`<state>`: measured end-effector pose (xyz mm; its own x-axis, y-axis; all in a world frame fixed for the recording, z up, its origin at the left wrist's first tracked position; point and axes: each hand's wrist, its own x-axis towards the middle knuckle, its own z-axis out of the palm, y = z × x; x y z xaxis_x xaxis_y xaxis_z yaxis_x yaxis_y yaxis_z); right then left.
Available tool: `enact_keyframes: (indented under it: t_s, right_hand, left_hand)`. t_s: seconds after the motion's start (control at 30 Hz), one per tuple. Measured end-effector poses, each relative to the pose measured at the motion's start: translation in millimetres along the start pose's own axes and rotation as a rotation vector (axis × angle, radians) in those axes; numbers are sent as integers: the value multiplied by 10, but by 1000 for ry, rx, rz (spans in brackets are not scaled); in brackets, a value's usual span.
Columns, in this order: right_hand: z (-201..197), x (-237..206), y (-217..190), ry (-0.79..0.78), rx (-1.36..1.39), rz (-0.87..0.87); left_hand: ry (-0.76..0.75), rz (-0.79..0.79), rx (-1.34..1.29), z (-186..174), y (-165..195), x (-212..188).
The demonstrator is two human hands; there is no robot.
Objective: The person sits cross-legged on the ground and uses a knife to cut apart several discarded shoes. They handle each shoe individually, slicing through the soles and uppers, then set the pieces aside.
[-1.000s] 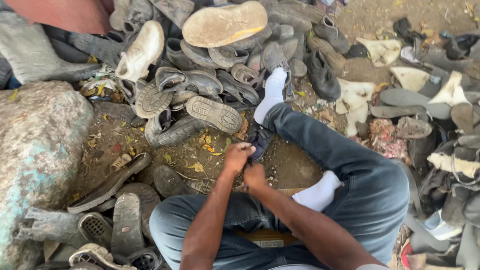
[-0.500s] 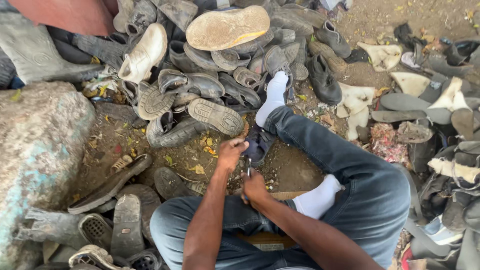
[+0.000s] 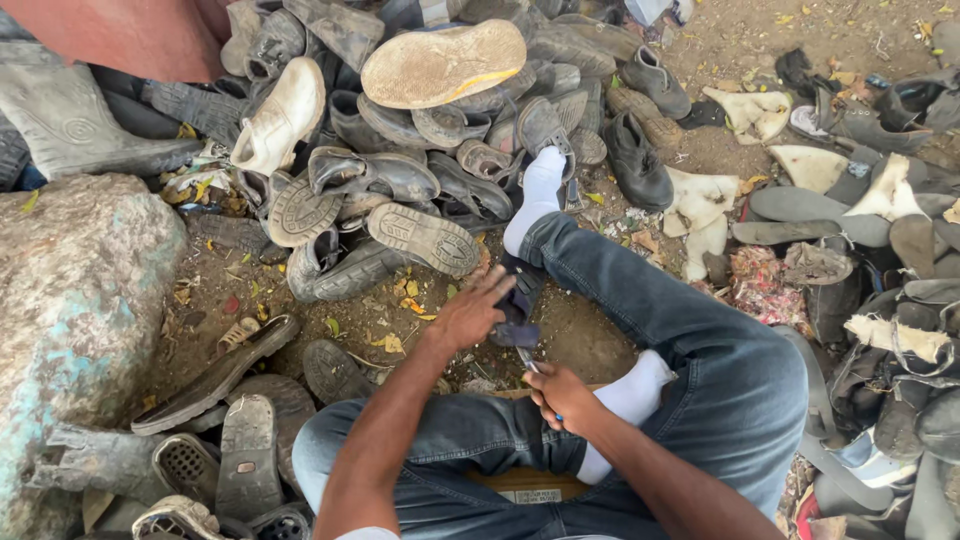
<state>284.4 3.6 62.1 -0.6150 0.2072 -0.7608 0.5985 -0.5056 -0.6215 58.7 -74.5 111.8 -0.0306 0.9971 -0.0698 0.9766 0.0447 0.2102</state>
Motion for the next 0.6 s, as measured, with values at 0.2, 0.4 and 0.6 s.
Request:
enact_keyframes:
  t_s: [0.2, 0.4, 0.6]
  right_hand:
    - [-282, -292, 147, 54, 53, 46]
    - [-542, -116, 178, 180, 145, -6]
    - [-657, 59, 46, 293, 274, -25]
  left_hand:
    - [-190, 200, 86, 324, 142, 11]
    - [156, 157, 106, 889, 452, 189]
    - [178, -180, -96, 1203, 535, 963]
